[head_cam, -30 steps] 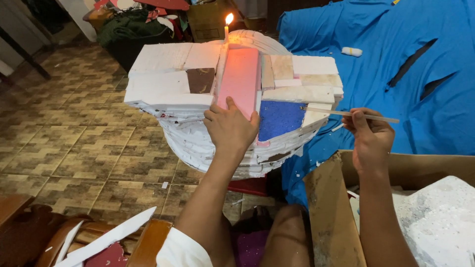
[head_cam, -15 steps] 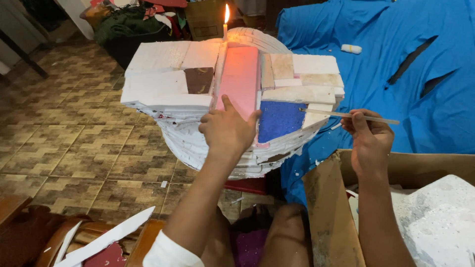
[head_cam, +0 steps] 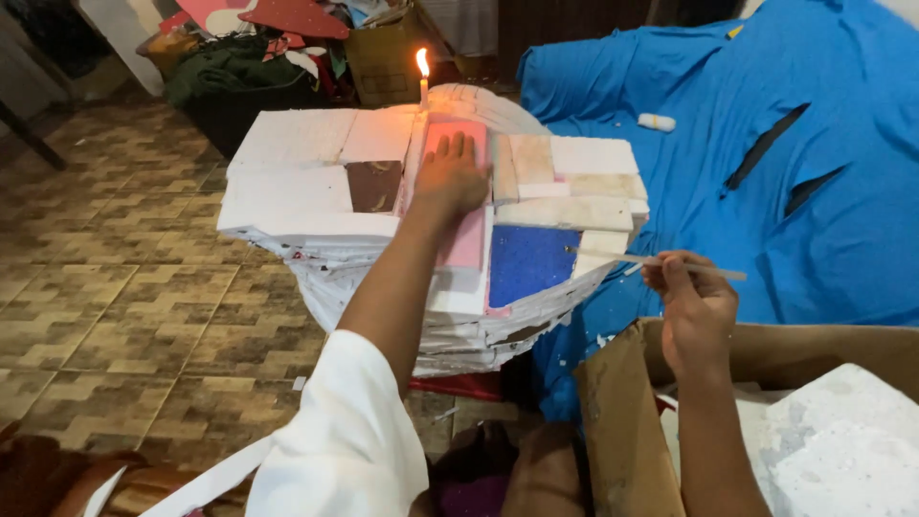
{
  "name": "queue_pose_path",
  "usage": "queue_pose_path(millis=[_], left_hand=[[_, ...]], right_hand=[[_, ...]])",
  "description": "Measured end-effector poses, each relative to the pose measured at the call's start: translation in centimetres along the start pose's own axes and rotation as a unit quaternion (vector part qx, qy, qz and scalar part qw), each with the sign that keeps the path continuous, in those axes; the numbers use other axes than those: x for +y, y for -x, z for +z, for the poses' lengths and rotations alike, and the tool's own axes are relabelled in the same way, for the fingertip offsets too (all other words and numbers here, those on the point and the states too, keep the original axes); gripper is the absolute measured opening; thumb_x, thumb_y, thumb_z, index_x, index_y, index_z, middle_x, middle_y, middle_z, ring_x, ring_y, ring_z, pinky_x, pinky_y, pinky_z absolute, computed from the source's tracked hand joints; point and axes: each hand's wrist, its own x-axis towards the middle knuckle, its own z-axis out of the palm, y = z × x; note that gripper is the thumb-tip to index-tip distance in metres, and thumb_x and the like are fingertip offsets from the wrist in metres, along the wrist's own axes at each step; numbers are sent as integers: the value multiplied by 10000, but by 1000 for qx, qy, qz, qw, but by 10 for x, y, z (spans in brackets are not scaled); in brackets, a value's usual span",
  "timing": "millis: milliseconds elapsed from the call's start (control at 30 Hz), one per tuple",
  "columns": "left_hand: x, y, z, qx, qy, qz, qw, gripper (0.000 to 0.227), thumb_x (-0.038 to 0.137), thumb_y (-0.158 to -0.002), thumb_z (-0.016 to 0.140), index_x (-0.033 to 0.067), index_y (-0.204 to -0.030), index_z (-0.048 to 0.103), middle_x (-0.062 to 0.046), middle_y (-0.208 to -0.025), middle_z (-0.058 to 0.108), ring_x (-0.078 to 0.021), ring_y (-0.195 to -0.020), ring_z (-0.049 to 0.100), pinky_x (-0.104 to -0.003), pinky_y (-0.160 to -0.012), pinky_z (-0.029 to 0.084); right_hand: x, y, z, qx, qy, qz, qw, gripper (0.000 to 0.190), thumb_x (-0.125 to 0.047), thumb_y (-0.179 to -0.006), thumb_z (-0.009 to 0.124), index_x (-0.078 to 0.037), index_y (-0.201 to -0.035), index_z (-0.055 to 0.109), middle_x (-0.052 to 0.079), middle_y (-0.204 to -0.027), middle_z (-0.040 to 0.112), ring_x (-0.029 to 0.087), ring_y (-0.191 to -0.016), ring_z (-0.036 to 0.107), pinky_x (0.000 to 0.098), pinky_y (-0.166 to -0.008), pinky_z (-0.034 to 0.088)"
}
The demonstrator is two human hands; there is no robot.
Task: Finishing a large styrofoam model by trimming edges with a utility knife and sealing them with heat from a flame.
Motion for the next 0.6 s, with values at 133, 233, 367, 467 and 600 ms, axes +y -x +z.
queue_pose_path(millis=[133,233,367,467,600], left_hand=[[-7,-20,-13,-3,9,11,1000,694,484,-1077,146,90,-1641,234,-133,-1714,204,-335,-1592,143,-505,-1294,142],[-16,-31,-14,-11,-22,51,998,684,447,-1064,160,74,-1622,292,-117,-1697,258,-327,-1574,204,-511,-1272,195],[-23,-40,-8,-32,-22,61,997,696,436,-1053,185,53,-1631,247,-150,-1702,225,-348,-1574,203,-522,-1263,232],[-27,-38,-6,-22,-19,73,997,682,421,-1049,213,50,-1619,274,-156,-1688,258,-353,-1559,245,-528,-1252,260],[-25,-31,-15,-32,-18,66,997,691,411,-1034,201,51,-1619,273,-138,-1698,237,-341,-1563,238,-495,-1261,243]], right_hand=[[3,-4,-5,5,-1,1,1000,143,-144,-1091,651,-10,-1065,692,140,-951,735,216,-883,752,357,-887,628],[8,-5,-7,0,19,12,1000,152,-145,-1123,604,-16,-1121,684,157,-1003,724,237,-957,739,399,-952,607],[14,-4,-11,-3,28,12,1000,159,-158,-1129,599,-19,-1121,677,150,-1011,716,237,-976,733,418,-980,597],[17,-2,-9,-3,28,21,999,170,-168,-1130,597,-17,-1118,673,156,-1011,711,247,-985,730,438,-996,594],[17,2,-5,7,5,30,1000,173,-197,-1105,636,-29,-1099,676,129,-987,719,230,-969,745,421,-1006,612]])
